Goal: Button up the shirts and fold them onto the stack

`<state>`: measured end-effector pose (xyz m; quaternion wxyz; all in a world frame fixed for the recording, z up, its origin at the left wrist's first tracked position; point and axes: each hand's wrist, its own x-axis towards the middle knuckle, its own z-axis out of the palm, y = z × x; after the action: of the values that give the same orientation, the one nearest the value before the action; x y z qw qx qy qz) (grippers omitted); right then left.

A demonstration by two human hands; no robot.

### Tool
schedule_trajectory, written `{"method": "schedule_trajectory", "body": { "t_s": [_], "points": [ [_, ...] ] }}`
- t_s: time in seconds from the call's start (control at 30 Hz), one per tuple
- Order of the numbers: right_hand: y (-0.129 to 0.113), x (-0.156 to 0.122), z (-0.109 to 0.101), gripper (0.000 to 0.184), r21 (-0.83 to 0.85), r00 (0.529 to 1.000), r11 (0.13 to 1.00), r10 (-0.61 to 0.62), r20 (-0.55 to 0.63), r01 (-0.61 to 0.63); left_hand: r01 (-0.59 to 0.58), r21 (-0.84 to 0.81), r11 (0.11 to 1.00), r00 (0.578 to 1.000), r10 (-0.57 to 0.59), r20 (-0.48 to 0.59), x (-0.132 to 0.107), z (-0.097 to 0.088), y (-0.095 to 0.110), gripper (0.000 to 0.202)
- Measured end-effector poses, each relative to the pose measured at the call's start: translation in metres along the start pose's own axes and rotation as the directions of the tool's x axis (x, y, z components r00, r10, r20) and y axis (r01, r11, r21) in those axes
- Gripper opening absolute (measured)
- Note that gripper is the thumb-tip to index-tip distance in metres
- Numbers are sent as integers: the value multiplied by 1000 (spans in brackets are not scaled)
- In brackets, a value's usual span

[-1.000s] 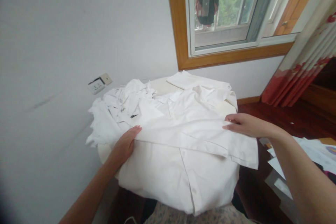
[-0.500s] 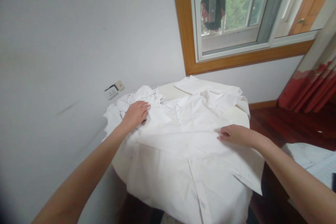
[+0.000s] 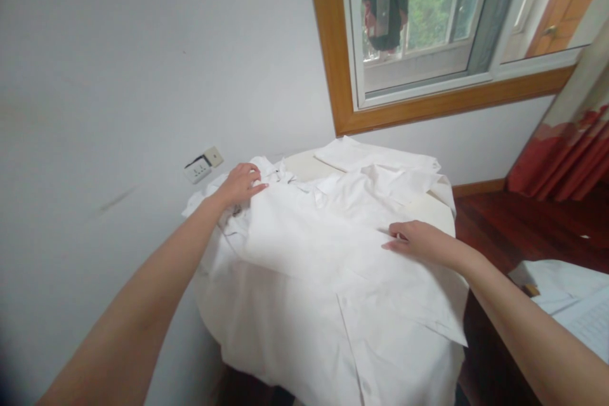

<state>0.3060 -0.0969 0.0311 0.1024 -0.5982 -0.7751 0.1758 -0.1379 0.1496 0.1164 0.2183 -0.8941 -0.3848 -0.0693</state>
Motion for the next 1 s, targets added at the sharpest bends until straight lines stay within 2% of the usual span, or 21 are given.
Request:
{"method": "schedule_trajectory", "body": {
  "t_s": [0.1,0.17,0.3,0.47,0.57,0.7,0.83,1.0],
  "points": [
    [2,13,2,46,-11,999,1000,-20,-51,20,11,4,1000,1000,-11,-1,-1,5,-5,36],
    [4,20,9,45,-95,996,995,-28,-85,20,16,12,1000,1000,-16,-11,-4,10,-2,31],
    [3,25,24,43,-299,986,953,-97,-132,54,1,75,997,999,2,-47,-13,16,13,27],
    [4,21,27,42,-360,971,928,-163,-175,91,24,92,995,993,-13,-121,-23,13,32,27],
    [4,21,28,43,-390,968,917,-171,-182,89,21,90,996,993,-10,-117,-25,13,36,27],
    [4,26,28,44,-400,972,913,-158,-175,76,12,48,999,996,-8,-94,-24,17,28,24],
    [0,30,19,42,-396,976,916,-137,-168,61,-4,24,1000,998,5,-62,-19,18,13,25],
    [-6,37,15,40,-413,977,909,-132,-166,52,138,-38,990,984,-141,-110,-20,17,-2,22]
  ]
}}
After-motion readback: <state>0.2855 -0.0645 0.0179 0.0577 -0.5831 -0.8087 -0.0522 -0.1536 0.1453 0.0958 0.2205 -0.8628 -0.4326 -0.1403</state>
